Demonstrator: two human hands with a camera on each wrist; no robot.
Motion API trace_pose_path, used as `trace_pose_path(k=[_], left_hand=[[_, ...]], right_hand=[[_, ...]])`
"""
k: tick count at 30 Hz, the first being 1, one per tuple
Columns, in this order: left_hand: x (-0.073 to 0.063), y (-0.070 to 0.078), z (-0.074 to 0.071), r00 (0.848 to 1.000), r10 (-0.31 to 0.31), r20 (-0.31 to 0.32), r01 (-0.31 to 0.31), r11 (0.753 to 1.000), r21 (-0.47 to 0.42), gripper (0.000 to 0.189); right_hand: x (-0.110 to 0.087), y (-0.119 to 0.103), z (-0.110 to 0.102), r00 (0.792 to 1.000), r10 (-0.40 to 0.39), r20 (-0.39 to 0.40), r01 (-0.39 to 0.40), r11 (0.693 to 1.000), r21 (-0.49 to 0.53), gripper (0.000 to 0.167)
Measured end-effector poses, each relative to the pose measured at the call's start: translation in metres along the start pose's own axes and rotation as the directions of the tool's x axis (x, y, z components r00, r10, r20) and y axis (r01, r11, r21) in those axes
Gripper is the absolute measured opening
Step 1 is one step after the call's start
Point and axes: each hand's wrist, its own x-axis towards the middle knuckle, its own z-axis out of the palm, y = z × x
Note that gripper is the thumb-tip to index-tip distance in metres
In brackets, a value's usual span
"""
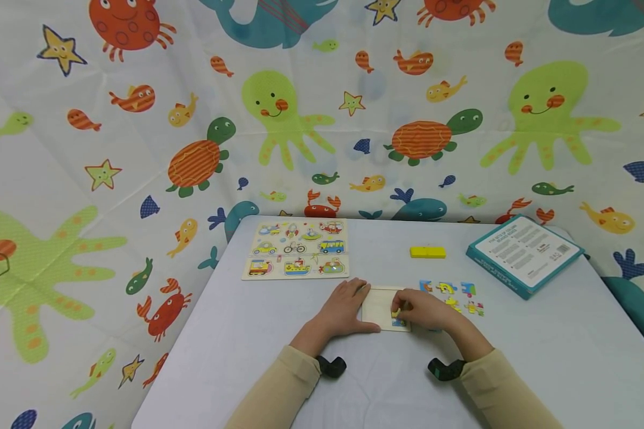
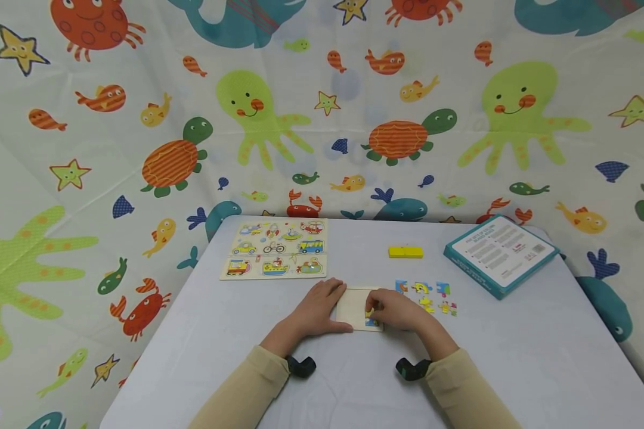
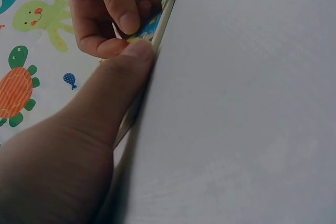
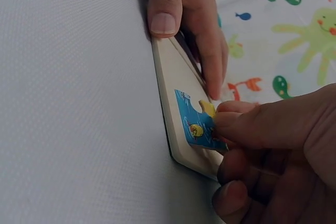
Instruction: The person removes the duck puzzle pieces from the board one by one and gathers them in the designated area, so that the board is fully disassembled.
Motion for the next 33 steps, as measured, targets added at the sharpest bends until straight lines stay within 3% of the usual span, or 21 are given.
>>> trace_pose_path(k=[8, 16, 33], left_hand=[[0.001, 0.000, 0.001, 1.000, -0.007, 0.009, 0.007, 1.000, -0.001, 0.108], [0.001, 0.000, 0.002, 1.000, -0.003, 0.003, 0.003, 1.000, 0.000, 0.107], [0.001, -0.001, 0.002, 1.000, -0.004, 0.005, 0.004, 1.000, -0.007, 0.107]], right_hand=[[-0.002, -0.001, -0.003, 1.000, -0.022, -0.003, 0.022, 1.000, -0.020, 0.010], [-0.013, 0.008, -0.021, 0.999, -0.034, -0.009, 0.034, 0.997, 0.076, 0.013], [-0.077, 0.057, -0.074, 0.995, 0.081, -0.057, -0.075, 0.991, 0.111, 0.008]])
